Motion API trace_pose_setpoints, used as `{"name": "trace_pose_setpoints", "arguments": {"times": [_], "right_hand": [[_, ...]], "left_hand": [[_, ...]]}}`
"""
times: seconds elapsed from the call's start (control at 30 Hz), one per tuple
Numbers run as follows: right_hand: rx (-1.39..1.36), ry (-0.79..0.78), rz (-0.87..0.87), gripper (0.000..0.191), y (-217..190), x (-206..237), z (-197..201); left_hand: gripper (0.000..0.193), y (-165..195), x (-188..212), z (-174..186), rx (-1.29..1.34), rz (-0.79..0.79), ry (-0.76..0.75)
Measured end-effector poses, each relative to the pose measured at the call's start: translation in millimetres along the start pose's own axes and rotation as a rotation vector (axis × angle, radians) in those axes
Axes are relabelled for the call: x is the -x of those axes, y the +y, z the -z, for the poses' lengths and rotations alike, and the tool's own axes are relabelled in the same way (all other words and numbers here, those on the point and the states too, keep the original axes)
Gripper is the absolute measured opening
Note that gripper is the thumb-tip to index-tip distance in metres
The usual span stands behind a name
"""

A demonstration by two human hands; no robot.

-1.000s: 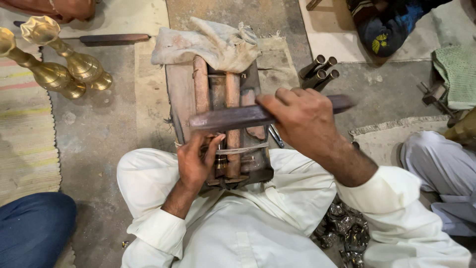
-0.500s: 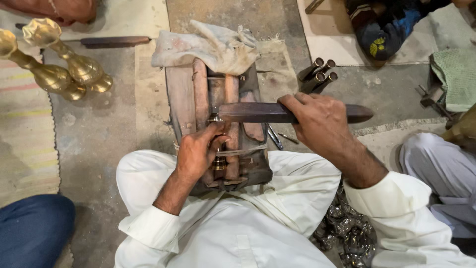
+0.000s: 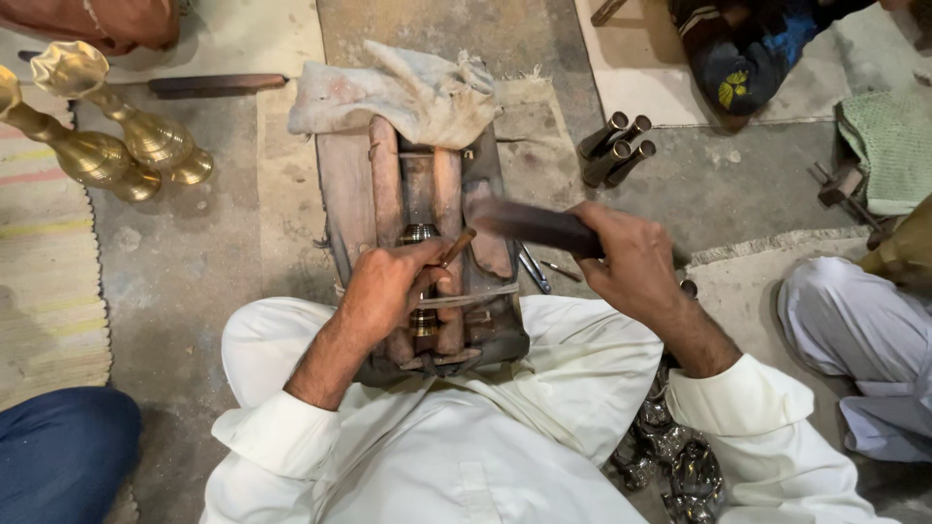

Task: The person sits on the floor and uses a hammer and chisel to shape a brass object clamped in a wooden jig. They repeatedly strike the chisel to form ridges, then use pliers to adjust the object and continue hammering.

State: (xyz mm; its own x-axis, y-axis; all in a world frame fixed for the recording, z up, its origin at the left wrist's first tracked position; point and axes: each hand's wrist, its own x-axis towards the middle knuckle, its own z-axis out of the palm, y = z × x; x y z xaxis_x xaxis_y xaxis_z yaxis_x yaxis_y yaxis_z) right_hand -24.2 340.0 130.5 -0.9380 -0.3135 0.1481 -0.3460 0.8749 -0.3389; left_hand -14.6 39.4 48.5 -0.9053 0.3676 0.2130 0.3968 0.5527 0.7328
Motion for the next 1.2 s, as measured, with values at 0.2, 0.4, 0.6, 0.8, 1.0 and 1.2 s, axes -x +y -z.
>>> {"name": "trace_pose_setpoints", "arguments": {"times": [0.2,0.4,0.6,0.8,1.0,1.2], "right_hand": [[-0.017,0.033,0.001,0.044,9,12,-13],[0.005,-0.064,-0.016,0.042,8,14,-25],[-0.443,-0.153,-0.253,0.038,-28,-16,-62],[-0.369,0.087,0.158,0.057,-81,-65,-120],[-0.35,-0.152,-0.066,0.045,-82,-67,-133],[-0.554,-0.175,-0.057,0.047,-65,-69,-133]], "left_hand": [[0.022,5,-9,7,-0.013,0.009,-0.134],[0.028,1,-2,9,0.083,0.031,-0.092],[0.03,-28,28,-5,0.674,0.298,0.32],[0.037,-57,62,-21,0.875,0.392,0.392],[0.038,-65,77,-22,0.863,0.399,0.407],[0.035,-56,61,-24,0.856,0.383,0.353]]}}
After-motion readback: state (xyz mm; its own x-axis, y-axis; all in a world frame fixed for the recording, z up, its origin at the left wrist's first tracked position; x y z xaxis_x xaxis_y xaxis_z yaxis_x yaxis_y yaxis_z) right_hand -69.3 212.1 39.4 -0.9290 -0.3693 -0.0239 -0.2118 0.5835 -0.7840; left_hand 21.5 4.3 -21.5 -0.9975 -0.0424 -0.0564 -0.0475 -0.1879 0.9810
